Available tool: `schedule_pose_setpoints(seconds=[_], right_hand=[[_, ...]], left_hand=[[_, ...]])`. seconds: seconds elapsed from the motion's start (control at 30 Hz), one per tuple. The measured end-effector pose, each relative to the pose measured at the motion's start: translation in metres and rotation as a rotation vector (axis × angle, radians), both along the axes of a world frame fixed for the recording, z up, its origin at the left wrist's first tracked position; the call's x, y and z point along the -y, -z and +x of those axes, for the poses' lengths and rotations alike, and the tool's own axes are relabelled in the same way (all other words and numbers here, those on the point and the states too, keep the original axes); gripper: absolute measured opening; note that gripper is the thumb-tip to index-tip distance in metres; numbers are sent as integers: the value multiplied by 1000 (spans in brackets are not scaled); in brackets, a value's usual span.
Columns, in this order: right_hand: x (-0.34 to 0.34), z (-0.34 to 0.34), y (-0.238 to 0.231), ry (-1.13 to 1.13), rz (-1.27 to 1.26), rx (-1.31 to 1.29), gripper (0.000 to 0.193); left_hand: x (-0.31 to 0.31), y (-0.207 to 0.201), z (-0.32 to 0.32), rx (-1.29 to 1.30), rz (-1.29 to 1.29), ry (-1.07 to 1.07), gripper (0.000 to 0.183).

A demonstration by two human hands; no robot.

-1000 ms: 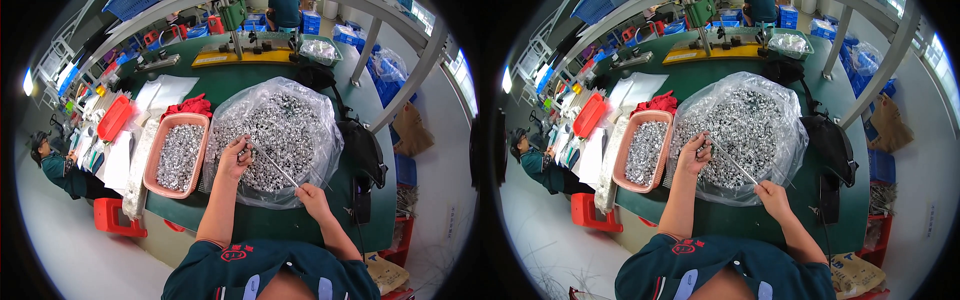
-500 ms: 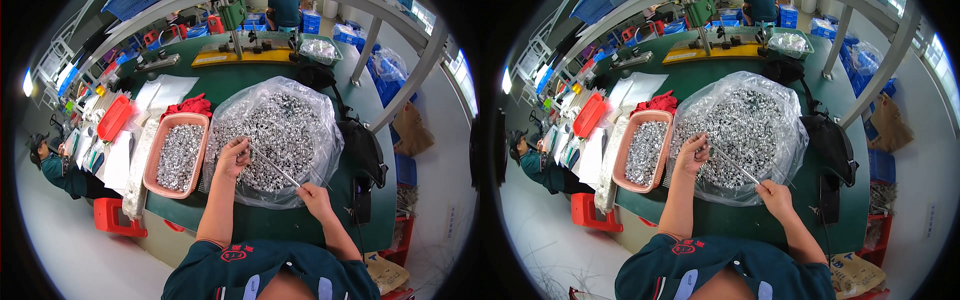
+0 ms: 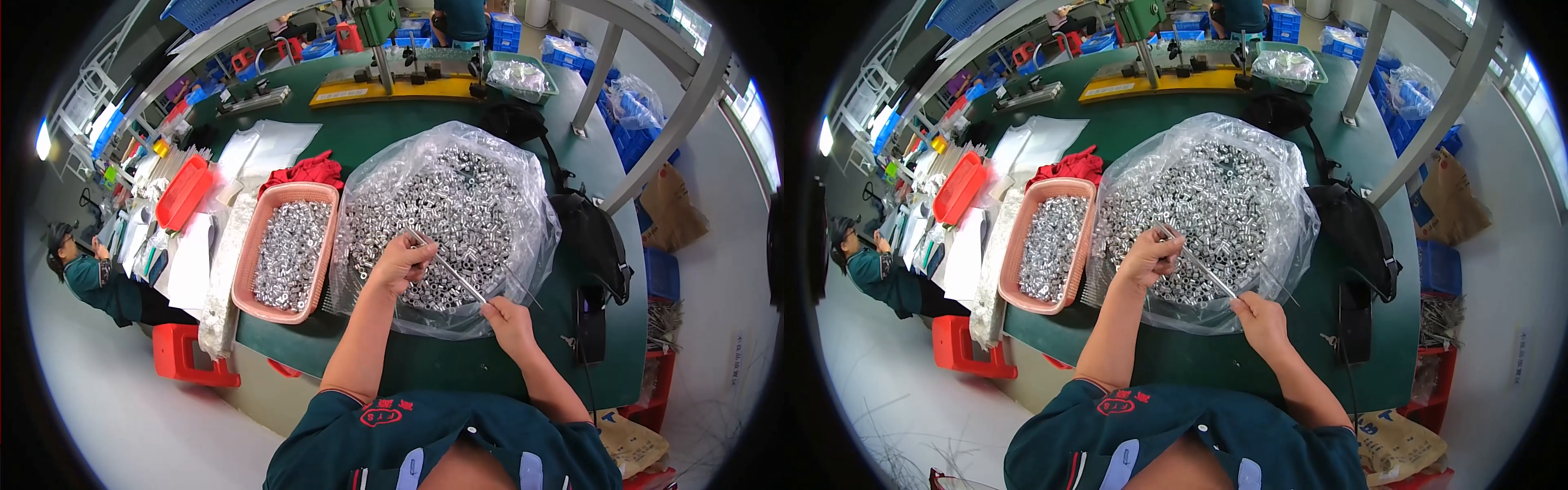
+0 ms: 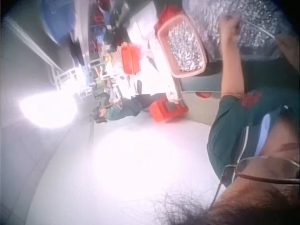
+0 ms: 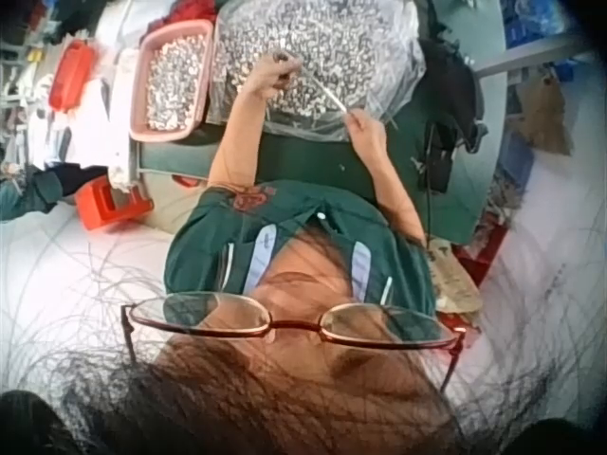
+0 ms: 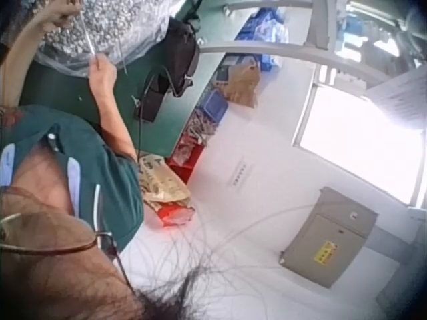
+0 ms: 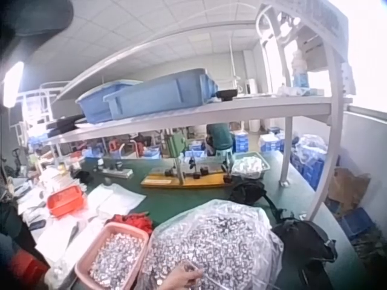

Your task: The person picks up small metal parts from a plastic bag and sorts them into a pink tray using a long metal rod.

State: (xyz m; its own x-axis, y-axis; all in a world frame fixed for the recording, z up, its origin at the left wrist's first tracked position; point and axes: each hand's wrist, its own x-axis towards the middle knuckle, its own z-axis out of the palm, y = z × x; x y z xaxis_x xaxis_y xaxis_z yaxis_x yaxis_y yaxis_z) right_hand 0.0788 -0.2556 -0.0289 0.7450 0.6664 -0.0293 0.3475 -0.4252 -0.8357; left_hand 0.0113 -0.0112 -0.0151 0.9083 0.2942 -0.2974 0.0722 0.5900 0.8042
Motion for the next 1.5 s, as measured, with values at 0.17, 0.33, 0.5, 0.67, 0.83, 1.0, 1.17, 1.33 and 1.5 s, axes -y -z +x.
schedule_pose_setpoints(seconds=[0.17,0.33,0.5,0.67,0.83,1.0,1.17,1.33,1.5], right_hand=[[1,4,-1,8,43,-212,19],[2,7,-1,19,39,-265,20],[2,7,-3,16,36,-244,20],[2,7,-4,5,31,-227,20],[3,6,-8,-7,31,-208,20],[3,5,-8,-28,44,-205,20],[4,6,-6,-29,7,-130,20],[3,4,-18,-9,-63,-23,20],[4,2,-18,36,7,321,16]], left_hand=[[4,-10,0,-35,-2,5,21],[-14,-10,-9,-75,-136,-120,41],[-18,-7,-7,-84,-264,-234,27],[-25,4,-9,55,-331,-154,14],[-26,8,-13,206,-340,-172,18],[-28,7,-13,286,-366,-177,26],[-29,5,-14,276,-342,-130,34],[-22,-6,-14,227,-219,-130,31],[-18,-10,-12,86,44,-185,24]])
